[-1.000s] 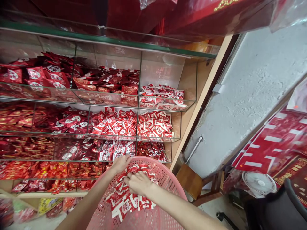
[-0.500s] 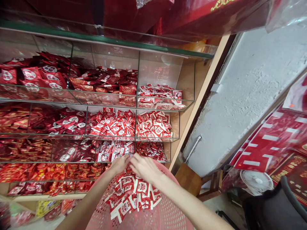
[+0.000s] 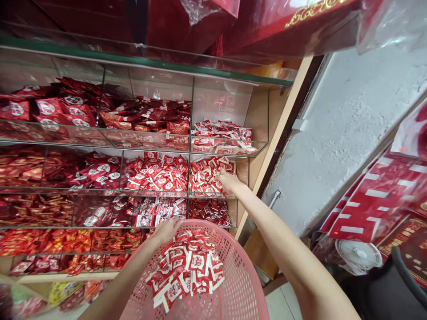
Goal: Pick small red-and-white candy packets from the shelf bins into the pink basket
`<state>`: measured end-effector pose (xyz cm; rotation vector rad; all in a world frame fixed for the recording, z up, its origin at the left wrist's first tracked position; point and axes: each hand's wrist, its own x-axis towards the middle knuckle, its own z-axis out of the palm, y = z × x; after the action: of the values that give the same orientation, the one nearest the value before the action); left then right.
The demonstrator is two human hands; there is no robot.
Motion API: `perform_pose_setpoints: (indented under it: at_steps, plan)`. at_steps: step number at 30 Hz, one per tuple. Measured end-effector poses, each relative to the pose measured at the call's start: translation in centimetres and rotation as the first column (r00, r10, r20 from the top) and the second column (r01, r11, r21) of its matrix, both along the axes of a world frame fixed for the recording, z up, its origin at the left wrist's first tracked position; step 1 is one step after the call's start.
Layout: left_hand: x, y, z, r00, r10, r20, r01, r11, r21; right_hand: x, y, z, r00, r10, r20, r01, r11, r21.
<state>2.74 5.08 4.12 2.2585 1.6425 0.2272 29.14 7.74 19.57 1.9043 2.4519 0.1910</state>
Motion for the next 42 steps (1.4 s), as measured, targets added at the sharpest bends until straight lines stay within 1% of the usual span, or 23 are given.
perform_pose_setpoints:
  at_steps: [3,9,13,15,17,20,22,23,25,27,28,30,33,35,36,38,40,42]
  plan:
    - [0.0,0.1,-0.1,1.000,0.000,0.000,0.000,1.000,-0.005,-0.2,0.5,-0.4,0.998,-0.028,0.060,0.030,0.999,-0.027]
    - [-0.1,0.5,-0.7,1.000,-0.009,-0.012,0.010,1.000,0.029,-0.7,0.1,-0.3,0.992,-0.008,0.125,0.004,0.999,0.035]
    - [-0.1,0.4,-0.7,1.000,-0.008,-0.012,0.009,1.000,0.026,-0.2,-0.1,-0.1,0.991,0.008,0.137,-0.020,0.996,0.083]
    - [-0.1,0.3,-0.5,1.000,-0.005,-0.016,0.006,1.000,0.017,0.4,-0.2,0.1,0.995,0.034,0.095,-0.046,0.991,0.122]
    - [-0.1,0.1,-0.2,1.000,-0.004,-0.019,0.004,1.000,0.002,1.0,-0.5,0.4,0.997,0.076,0.011,-0.077,0.983,0.169]
    - [0.0,0.1,0.0,1.000,-0.005,-0.018,0.004,1.000,-0.010,1.1,-1.7,1.4,0.971,0.194,-0.139,-0.150,0.949,0.278]
    - [0.0,0.1,-0.1,1.000,-0.008,-0.014,0.008,1.000,-0.014,0.3,-3.2,2.1,0.933,0.284,-0.221,-0.203,0.922,0.330]
    - [0.0,0.1,-0.2,1.000,-0.012,-0.011,0.012,1.000,-0.015,-0.3,-4.1,2.3,0.910,0.323,-0.258,-0.229,0.914,0.335]
    - [0.0,0.2,-0.4,1.000,-0.015,-0.010,0.015,1.000,-0.007,-2.0,-6.0,2.1,0.862,0.377,-0.338,-0.280,0.912,0.301]
    - [0.0,0.3,-0.6,1.000,-0.008,-0.020,0.008,1.000,0.011,-4.1,-7.8,0.9,0.813,0.404,-0.419,-0.336,0.914,0.228]
    - [0.0,0.4,-0.7,1.000,-0.006,-0.025,0.006,1.000,0.014,-5.1,-8.7,-0.1,0.792,0.408,-0.455,-0.365,0.913,0.183]
    - [0.0,0.4,-0.8,1.000,-0.007,-0.028,0.007,1.000,0.006,-6.9,-10.1,-2.7,0.762,0.400,-0.509,-0.425,0.902,0.073]
    - [0.0,0.4,-0.8,0.999,-0.008,-0.036,0.008,1.000,0.009,-8.4,-11.5,-7.1,0.770,0.354,-0.531,-0.468,0.879,-0.092]
    - [0.0,0.4,-0.9,0.999,-0.006,-0.043,0.007,1.000,0.028,-8.6,-12.0,-9.6,0.788,0.335,-0.517,-0.466,0.873,-0.143]
    - [0.0,0.4,-0.9,0.999,-0.009,-0.045,0.010,0.999,0.037,-8.6,-12.2,-10.5,0.793,0.332,-0.511,-0.464,0.872,-0.154]
    - [0.0,0.5,-1.0,0.999,-0.014,-0.049,0.017,0.998,0.056,-8.5,-12.4,-11.8,0.801,0.333,-0.497,-0.462,0.872,-0.160]
    - [-0.1,0.5,-1.1,0.998,-0.018,-0.052,0.021,0.997,0.068,-8.4,-12.5,-12.4,0.814,0.330,-0.478,-0.434,0.892,-0.124]
    - [-0.1,0.5,-1.1,0.999,-0.024,-0.044,0.027,0.997,0.069,-8.4,-12.7,-12.6,0.832,0.321,-0.453,-0.382,0.923,-0.047]
